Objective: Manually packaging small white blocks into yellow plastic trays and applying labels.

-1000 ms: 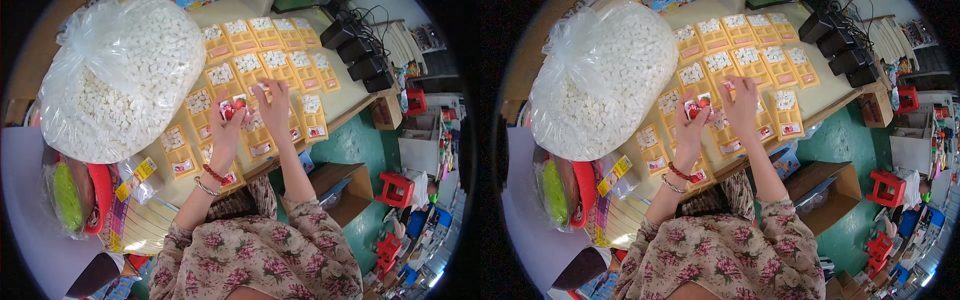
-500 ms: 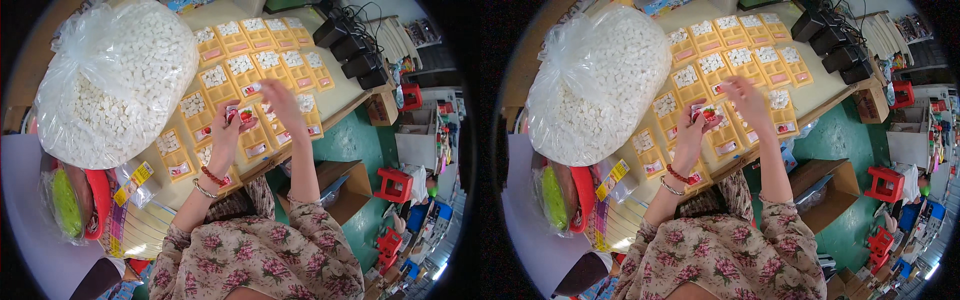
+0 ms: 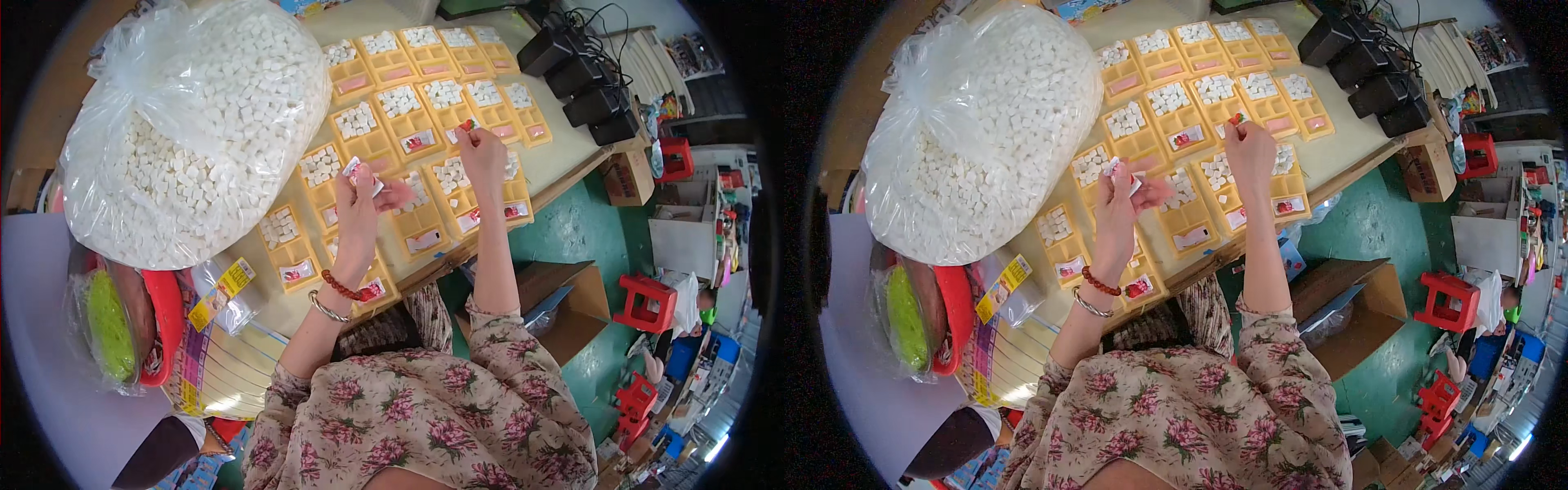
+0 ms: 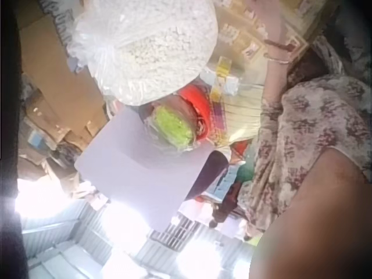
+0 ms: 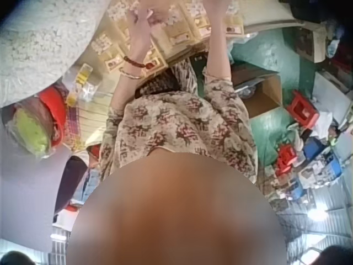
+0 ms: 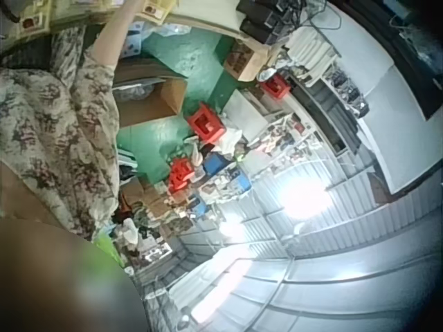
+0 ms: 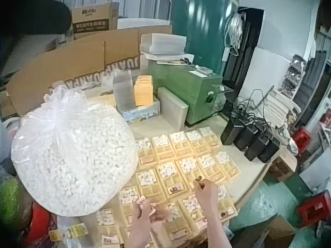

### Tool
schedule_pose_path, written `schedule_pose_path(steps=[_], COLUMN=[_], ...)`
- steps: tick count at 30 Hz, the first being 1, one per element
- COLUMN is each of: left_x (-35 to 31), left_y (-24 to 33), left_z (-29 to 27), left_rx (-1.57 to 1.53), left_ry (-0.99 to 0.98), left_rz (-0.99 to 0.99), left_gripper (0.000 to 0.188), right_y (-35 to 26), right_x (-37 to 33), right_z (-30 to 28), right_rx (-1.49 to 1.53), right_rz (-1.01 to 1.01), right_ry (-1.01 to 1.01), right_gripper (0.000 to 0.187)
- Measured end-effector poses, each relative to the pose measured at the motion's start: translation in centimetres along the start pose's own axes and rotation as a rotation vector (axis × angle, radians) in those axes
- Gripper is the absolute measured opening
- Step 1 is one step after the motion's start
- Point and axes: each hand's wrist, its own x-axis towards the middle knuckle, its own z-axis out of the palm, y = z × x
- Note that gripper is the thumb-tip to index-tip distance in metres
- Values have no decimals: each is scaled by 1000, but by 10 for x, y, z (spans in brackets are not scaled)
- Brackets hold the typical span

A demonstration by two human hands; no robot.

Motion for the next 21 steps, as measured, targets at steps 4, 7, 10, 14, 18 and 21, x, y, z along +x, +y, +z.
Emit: schedule_pose_path(steps=[4, 7, 10, 14, 18, 21], left_x=[-3, -1, -7, -13, -21, -26], left_y=[7, 7, 10, 3, 8, 9], left_z=[-3, -4, 8, 13, 11, 2], left_rx=[85, 234, 464, 334, 523, 621], left_ry=[-133, -230, -260, -405, -511, -547], left_rz=[-93, -171, -204, -178, -84, 28], left_gripper=[30, 40, 58, 76, 73, 59], right_y=[-4, -34, -62, -57, -15, 23], right_x=[-12, -31, -65, -67, -15, 40], right_z=[-3, -14, -22, -39, -56, -64], right_rx=[-307, -48, 383, 603, 431, 206], right_rz=[-152, -132, -36, 260, 35, -81], right_ry=[66, -73, -409, -758, -216, -14], right_gripper=[33, 27, 17, 7, 6, 12])
